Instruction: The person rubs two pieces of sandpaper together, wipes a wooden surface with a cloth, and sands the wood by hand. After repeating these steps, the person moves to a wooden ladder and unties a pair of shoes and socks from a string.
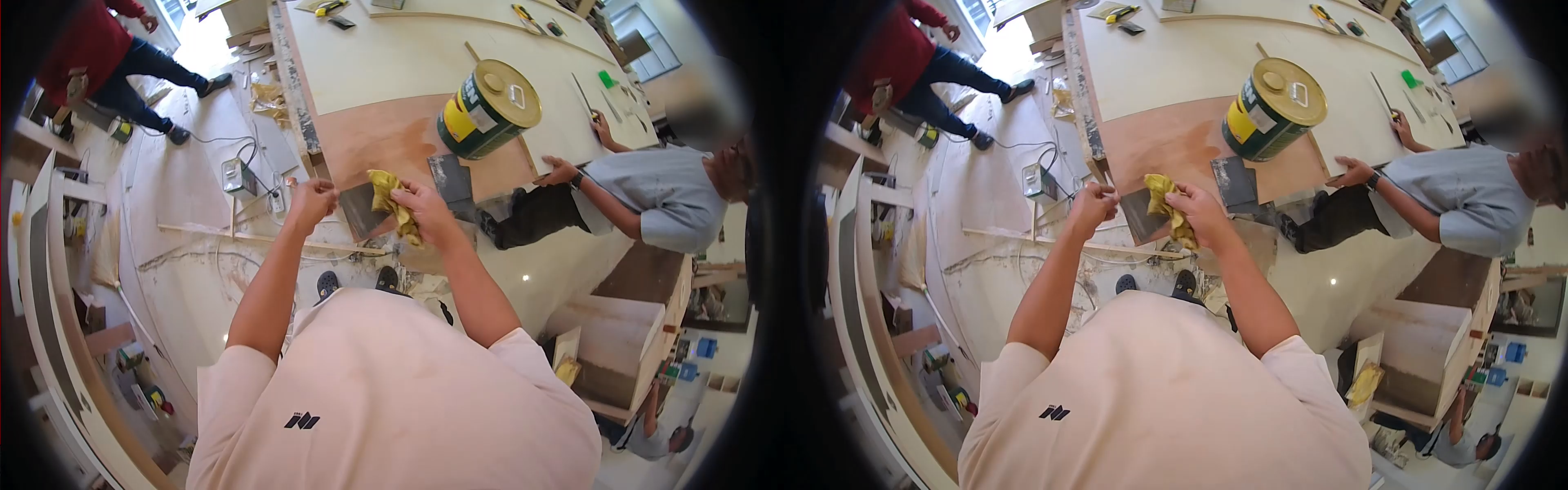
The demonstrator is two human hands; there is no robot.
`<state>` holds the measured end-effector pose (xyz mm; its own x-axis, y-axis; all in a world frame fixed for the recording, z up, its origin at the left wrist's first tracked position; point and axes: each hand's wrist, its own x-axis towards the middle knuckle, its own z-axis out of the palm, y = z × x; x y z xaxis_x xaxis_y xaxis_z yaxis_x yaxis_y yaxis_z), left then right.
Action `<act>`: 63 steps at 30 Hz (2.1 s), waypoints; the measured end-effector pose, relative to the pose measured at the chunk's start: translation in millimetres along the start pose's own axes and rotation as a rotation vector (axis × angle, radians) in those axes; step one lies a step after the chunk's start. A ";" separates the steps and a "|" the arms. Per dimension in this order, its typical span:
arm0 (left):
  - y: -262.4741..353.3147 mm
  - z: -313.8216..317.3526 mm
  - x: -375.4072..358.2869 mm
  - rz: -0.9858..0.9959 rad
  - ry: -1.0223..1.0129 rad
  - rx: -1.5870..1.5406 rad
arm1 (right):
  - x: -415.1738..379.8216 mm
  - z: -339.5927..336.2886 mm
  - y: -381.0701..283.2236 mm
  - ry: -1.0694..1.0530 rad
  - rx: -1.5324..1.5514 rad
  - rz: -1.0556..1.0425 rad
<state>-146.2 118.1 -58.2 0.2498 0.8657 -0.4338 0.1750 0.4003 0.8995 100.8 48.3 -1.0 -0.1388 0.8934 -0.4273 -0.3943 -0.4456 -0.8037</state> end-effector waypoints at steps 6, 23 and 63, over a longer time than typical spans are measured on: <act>23.4 19.0 -54.9 0.061 0.232 -0.197 | 22.4 38.2 12.7 0.003 0.172 -0.046; -12.0 87.8 -67.3 0.636 0.218 1.111 | 7.1 -33.6 29.2 -0.126 -1.875 -0.635; -15.1 89.8 -93.6 0.768 0.180 1.073 | 6.4 -31.7 34.9 -0.119 -1.850 -0.473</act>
<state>-86.8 4.1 -35.8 0.5081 0.8243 0.2496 0.7269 -0.5659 0.3891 115.0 36.7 -44.9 -0.4098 0.9054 -0.1114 0.8957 0.3763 -0.2368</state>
